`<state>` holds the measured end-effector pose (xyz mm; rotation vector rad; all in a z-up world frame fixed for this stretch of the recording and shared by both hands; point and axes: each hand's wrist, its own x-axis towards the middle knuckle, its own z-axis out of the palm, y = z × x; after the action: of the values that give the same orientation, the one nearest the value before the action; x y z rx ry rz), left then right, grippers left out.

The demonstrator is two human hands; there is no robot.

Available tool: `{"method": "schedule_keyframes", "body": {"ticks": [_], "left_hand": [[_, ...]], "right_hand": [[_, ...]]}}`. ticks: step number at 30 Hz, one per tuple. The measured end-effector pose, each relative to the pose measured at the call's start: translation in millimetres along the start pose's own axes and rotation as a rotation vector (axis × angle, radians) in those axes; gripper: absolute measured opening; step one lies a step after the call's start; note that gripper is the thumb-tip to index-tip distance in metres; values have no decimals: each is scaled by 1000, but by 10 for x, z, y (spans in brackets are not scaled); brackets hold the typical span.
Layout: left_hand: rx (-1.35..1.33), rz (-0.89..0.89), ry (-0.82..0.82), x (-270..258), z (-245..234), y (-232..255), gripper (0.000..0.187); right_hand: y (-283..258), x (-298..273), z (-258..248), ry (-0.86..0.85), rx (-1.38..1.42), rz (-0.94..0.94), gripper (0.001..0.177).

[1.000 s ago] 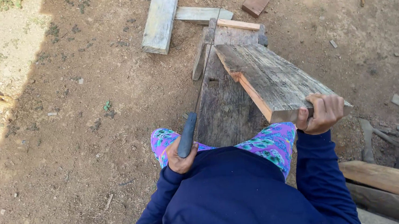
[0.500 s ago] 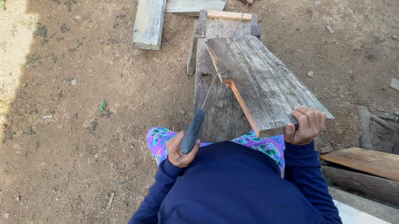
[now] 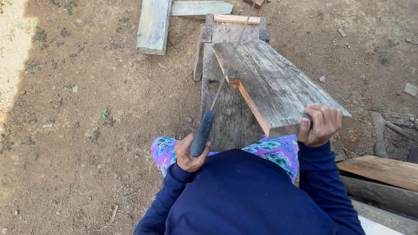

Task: Use a hand saw to cut a piece of wood board while sitting on a log.

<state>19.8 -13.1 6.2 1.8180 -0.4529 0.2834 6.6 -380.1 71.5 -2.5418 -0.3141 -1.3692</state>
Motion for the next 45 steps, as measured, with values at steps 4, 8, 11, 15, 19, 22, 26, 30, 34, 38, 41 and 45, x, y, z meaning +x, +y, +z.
{"method": "schedule_keyframes", "body": {"ticks": [4,8,11,15,19,22,26,30,34,38,41,45], "left_hand": [[20,-18,11,121,-30,114,21],[7,105,83,367,-94,230,18],[7,152,123,492,-88,258,20],[35,150,177,699,-39,333,20],[2,158,201,911,108,356,20],[-12,150,238,1009,315,316,22],[-75,8,249,1025,611,145,23],[-113,-5,241,1022,690,65,19],[-135,-28,248,1040,718,-31,19],[-225,-38,329,1239,611,29,14],[-144,-20,286,1339,624,-111,15],[-148,-16,259,1465,614,-5,14]], "right_hand": [[228,476,168,-65,-66,-2,37],[334,1104,402,-150,-118,20,34],[470,1465,580,-178,-136,-5,32],[851,1847,876,-135,-120,-23,29],[1119,2096,1101,-125,-116,-69,31],[1179,2246,1180,-120,-140,-79,31],[1113,2390,1196,-53,-175,-149,34],[1293,2404,1304,-96,-183,-106,35],[1470,2396,1415,-166,-147,-52,40],[1715,2555,1510,-179,-164,-89,45],[2371,2460,1644,-54,-152,-376,37],[3002,1985,1703,11,641,517,43]]}}
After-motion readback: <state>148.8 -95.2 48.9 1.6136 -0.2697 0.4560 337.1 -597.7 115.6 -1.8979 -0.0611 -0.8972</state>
